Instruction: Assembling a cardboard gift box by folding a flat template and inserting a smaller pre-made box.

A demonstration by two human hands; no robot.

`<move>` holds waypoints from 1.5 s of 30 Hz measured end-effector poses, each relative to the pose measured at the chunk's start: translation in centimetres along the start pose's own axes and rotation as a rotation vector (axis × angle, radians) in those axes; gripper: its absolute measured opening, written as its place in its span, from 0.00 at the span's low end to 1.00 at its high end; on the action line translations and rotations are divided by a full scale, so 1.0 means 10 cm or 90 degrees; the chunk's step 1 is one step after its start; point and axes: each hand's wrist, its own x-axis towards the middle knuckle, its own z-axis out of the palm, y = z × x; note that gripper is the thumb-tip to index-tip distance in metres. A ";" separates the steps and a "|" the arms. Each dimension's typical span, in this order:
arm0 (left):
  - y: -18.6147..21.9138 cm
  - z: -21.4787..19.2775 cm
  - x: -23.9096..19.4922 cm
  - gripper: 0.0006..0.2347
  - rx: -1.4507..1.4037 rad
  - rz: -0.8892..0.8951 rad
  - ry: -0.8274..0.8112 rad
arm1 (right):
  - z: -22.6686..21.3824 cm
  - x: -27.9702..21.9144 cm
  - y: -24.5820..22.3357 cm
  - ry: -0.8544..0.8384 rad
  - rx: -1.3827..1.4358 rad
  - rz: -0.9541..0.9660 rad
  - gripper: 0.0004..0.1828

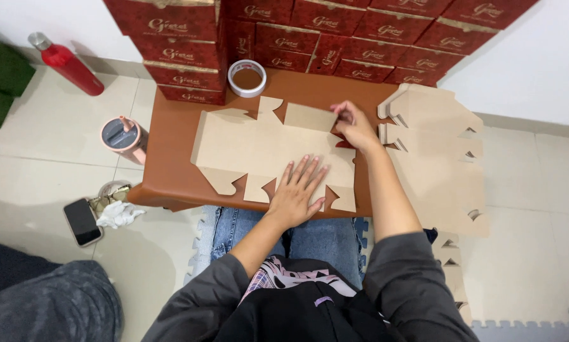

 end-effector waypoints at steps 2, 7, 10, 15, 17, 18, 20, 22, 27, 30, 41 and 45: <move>0.01 0.07 -0.03 0.32 -0.002 -0.014 0.012 | 0.09 -0.29 -0.28 -0.056 -0.012 0.001 0.17; 0.11 -0.20 0.11 0.44 0.039 -0.088 -0.017 | 0.20 -0.54 -0.13 -0.152 -0.210 -0.082 0.08; -0.04 -0.31 0.30 0.47 0.094 -0.172 -0.098 | 0.29 -0.65 -0.29 -0.141 -0.308 -0.119 0.10; -0.41 -0.07 0.35 0.42 0.086 -0.206 -0.215 | 0.39 -0.69 -0.25 -0.095 -0.463 -0.115 0.17; -0.41 -0.14 0.33 0.42 0.076 -0.198 -0.211 | 0.48 -0.69 -0.33 -0.118 -0.517 -0.108 0.23; -0.40 -0.17 0.30 0.41 0.062 -0.191 -0.207 | 0.54 -0.70 -0.36 -0.144 -0.574 -0.100 0.29; -0.43 -0.09 0.30 0.42 0.062 -0.186 -0.203 | 0.66 -0.63 -0.41 -0.173 -0.545 -0.091 0.31; -0.47 0.01 0.30 0.42 0.066 -0.185 -0.194 | 0.79 -0.53 -0.43 -0.202 -0.515 -0.091 0.32; -0.59 0.24 0.30 0.42 0.090 -0.162 -0.217 | 0.99 -0.38 -0.58 -0.308 -0.530 -0.056 0.37; -0.55 0.12 0.29 0.42 0.047 -0.166 -0.195 | 0.90 -0.38 -0.85 -0.356 -0.481 0.015 0.38; -0.51 0.05 0.25 0.42 0.043 -0.157 -0.097 | 0.87 0.89 -0.25 -0.216 -0.487 0.045 0.29; -0.46 -0.01 0.20 0.42 0.048 -0.144 -0.068 | 1.14 1.11 0.18 -0.061 -0.319 0.061 0.18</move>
